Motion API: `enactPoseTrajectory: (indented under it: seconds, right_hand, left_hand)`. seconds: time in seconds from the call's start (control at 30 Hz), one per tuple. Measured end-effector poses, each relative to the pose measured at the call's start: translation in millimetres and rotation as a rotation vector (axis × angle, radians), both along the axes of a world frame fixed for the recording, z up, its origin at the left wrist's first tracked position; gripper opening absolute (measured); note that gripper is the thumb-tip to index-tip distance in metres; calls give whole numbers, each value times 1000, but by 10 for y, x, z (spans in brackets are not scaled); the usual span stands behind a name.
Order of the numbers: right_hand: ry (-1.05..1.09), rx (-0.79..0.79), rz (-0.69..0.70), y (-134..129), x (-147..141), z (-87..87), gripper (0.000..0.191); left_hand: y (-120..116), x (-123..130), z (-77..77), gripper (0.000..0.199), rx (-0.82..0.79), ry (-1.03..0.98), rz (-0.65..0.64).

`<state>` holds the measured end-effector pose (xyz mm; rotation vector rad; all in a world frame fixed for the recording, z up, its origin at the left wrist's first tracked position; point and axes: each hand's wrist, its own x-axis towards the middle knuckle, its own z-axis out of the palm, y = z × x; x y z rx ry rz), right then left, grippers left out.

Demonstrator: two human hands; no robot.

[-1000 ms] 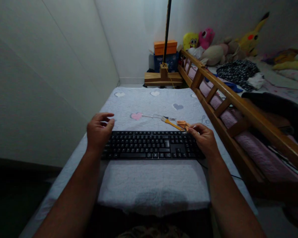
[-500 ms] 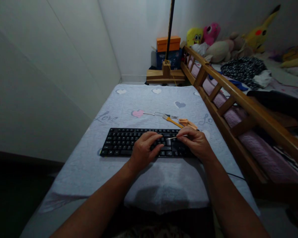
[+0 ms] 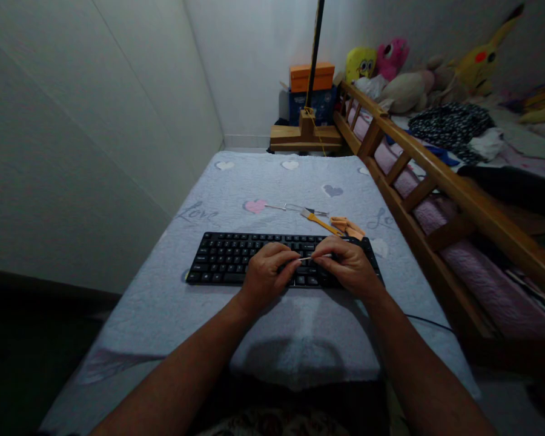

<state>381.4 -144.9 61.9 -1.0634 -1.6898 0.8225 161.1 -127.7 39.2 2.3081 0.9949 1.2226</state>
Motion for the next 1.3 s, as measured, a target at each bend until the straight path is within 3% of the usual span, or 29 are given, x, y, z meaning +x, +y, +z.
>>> enactPoseTrajectory:
  seconds: [0.53, 0.87, 1.3]
  right_hand:
    - [16, -24, -43, -9, -8, -21, 13]
    - [34, -19, -65, -8, 27, -5, 20]
    - [8, -27, -95, -15, 45, -3, 24]
  left_hand:
    - [-25, -2, 64, 21, -62, 49, -9]
    - [-40, -9, 90, 19, -205, -69, -81]
    - [-52, -18, 119, 17, -133, -69, -34]
